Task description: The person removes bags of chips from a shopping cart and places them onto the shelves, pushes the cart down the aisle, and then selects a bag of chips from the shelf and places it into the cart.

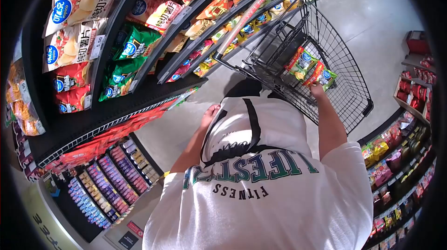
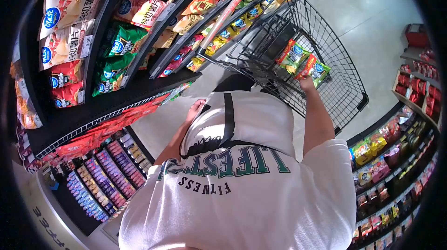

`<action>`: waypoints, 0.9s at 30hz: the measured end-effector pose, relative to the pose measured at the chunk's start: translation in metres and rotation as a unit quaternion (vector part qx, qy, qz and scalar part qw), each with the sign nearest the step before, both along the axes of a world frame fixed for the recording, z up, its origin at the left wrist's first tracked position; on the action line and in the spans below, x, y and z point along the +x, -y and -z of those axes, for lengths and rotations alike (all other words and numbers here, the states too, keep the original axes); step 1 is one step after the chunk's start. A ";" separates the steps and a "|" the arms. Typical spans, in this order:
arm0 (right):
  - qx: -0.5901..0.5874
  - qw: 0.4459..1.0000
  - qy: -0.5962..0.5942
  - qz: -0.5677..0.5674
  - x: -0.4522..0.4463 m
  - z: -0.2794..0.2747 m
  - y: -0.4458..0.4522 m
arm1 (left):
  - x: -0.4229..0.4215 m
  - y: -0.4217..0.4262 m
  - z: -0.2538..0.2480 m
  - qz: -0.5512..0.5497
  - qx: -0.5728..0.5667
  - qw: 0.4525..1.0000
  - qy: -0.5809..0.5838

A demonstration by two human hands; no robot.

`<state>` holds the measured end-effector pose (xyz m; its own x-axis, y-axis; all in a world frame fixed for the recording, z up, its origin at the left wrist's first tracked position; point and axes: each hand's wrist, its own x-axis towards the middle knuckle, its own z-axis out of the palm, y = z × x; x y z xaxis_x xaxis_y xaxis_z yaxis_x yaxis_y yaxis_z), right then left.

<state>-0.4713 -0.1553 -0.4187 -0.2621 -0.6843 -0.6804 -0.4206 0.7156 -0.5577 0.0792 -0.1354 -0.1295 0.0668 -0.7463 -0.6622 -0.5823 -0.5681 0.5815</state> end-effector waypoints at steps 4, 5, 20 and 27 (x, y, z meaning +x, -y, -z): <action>0.034 0.996 0.072 0.050 0.015 -0.011 -0.009 | 0.031 0.029 0.037 -0.123 0.020 0.983 -0.137; 0.050 0.993 0.092 0.062 0.025 -0.034 -0.005 | 0.030 0.046 0.037 -0.181 0.058 0.970 -0.154; 0.020 0.998 -0.058 0.006 0.074 -0.140 -0.019 | -0.035 0.340 0.000 -0.296 -0.069 0.855 -0.421; 0.080 0.992 -0.098 0.011 0.107 -0.208 -0.045 | -0.050 0.376 0.027 -0.380 -0.083 0.862 -0.326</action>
